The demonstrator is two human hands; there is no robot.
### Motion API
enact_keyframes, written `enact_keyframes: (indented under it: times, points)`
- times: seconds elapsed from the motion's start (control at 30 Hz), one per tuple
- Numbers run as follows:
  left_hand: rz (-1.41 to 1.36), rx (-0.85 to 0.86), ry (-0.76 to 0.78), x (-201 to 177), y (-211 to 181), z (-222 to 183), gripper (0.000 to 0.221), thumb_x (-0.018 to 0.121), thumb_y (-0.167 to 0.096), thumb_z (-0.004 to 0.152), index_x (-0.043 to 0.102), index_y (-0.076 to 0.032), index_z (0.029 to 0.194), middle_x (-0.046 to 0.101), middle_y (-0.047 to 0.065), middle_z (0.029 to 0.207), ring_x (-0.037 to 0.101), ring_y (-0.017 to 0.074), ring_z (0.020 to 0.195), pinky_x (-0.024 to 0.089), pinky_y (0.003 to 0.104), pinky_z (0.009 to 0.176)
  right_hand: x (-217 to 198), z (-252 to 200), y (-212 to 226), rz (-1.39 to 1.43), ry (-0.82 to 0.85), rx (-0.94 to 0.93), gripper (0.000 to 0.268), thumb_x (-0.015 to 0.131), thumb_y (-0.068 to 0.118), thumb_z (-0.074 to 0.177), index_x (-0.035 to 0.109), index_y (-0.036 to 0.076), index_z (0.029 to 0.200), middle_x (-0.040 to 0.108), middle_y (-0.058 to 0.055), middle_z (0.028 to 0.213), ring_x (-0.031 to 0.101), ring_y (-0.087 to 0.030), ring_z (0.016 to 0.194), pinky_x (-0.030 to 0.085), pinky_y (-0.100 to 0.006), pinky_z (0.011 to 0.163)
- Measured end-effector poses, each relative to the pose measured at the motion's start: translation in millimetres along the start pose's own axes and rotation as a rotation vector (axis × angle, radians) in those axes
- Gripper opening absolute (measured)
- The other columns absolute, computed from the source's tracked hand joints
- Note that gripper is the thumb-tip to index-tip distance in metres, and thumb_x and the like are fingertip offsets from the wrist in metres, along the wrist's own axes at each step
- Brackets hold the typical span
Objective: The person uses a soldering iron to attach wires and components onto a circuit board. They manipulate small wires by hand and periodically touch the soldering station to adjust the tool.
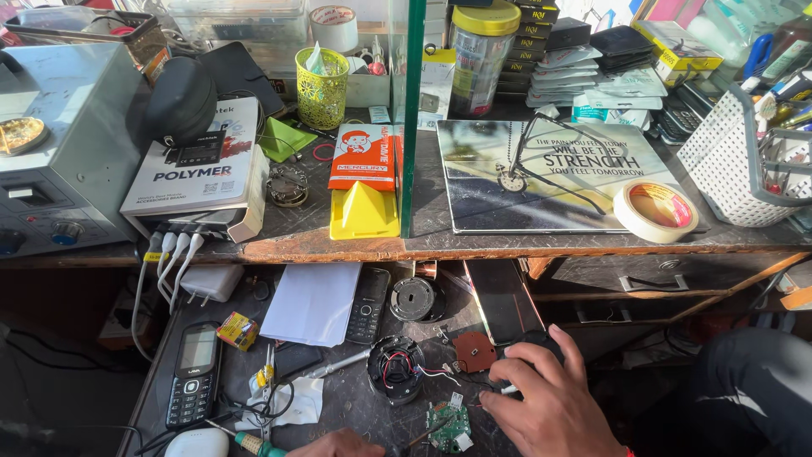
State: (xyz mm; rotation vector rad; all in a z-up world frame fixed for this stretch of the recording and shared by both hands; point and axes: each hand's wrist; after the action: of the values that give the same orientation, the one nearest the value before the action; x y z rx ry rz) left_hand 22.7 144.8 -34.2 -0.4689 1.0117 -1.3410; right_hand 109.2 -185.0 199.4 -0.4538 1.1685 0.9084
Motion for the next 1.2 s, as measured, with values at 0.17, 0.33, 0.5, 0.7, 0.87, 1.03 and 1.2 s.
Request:
enact_keyframes:
  times: [0.17,0.33,0.5,0.7,0.87,1.03,1.2]
  points:
    - [0.111,-0.079,-0.03,22.9,-17.1,15.1,0.024,0.075,-0.008,0.093,0.069,0.005,0.112,0.078,0.022,0.103,0.078,0.0284,0.093,0.061,0.043,0.086,18.7,-16.2,-6.3,-0.039,-0.071,0.004,0.01,0.075,0.027,0.075,0.083,0.026,0.08,0.067,0.002,0.108,0.046,-0.03,0.128,0.011,-0.077,0.114]
    - [0.183,-0.147,-0.046,35.3,-34.4,20.0,0.022,0.075,-0.01,0.093,0.07,0.003,0.11,0.079,0.019,0.1,0.078,0.0266,0.09,0.062,0.041,0.083,27.3,-20.5,-11.3,-0.04,-0.123,-0.006,0.008,0.074,0.03,0.078,0.082,0.031,0.08,0.066,0.007,0.109,0.046,-0.025,0.126,0.009,-0.074,0.113]
    - [0.221,-0.178,-0.055,43.2,-48.1,23.4,0.02,0.074,-0.012,0.093,0.071,0.001,0.108,0.079,0.017,0.098,0.077,0.0248,0.087,0.062,0.04,0.08,29.9,-20.5,-9.9,-0.056,-0.121,-0.009,0.008,0.073,0.033,0.08,0.081,0.032,0.079,0.064,0.009,0.106,0.046,-0.023,0.126,0.009,-0.076,0.113]
    - [0.258,-0.202,-0.06,43.4,-57.7,23.1,0.018,0.074,-0.015,0.093,0.073,-0.002,0.105,0.079,0.014,0.095,0.077,0.0226,0.083,0.062,0.038,0.077,29.5,-22.0,-9.3,-0.03,-0.115,-0.034,0.013,0.068,0.035,0.088,0.08,0.03,0.084,0.061,0.007,0.108,0.043,-0.023,0.13,0.009,-0.078,0.113]
    - [0.276,-0.203,-0.059,42.9,-59.9,23.8,0.017,0.073,-0.017,0.093,0.074,-0.003,0.103,0.079,0.011,0.092,0.076,0.0208,0.08,0.062,0.036,0.075,31.1,-21.1,-9.4,-0.049,-0.08,-0.009,0.016,0.068,0.033,0.086,0.081,0.028,0.08,0.062,0.005,0.106,0.044,-0.024,0.127,0.009,-0.079,0.11]
    - [0.286,-0.196,-0.074,44.6,-55.5,24.8,0.016,0.073,-0.019,0.093,0.075,-0.005,0.101,0.079,0.008,0.09,0.076,0.019,0.077,0.062,0.035,0.072,30.1,-18.4,-8.4,-0.063,-0.078,-0.015,0.015,0.068,0.032,0.085,0.081,0.028,0.079,0.063,0.005,0.107,0.044,-0.024,0.127,0.01,-0.08,0.11]
    - [0.302,-0.185,-0.087,47.2,-50.2,22.7,0.015,0.072,-0.021,0.093,0.076,-0.007,0.099,0.079,0.006,0.088,0.075,0.0172,0.074,0.062,0.033,0.069,29.9,-20.0,-8.6,-0.074,-0.082,-0.033,0.015,0.067,0.033,0.085,0.081,0.029,0.082,0.062,0.006,0.107,0.043,-0.024,0.128,0.01,-0.082,0.109]
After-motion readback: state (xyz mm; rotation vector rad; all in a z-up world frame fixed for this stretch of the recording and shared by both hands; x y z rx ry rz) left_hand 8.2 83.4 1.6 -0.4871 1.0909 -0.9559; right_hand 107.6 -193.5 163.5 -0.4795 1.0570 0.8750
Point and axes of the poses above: each hand's wrist, its own z-axis towards the middle knuckle, its own x-axis out of the palm, y = z × x
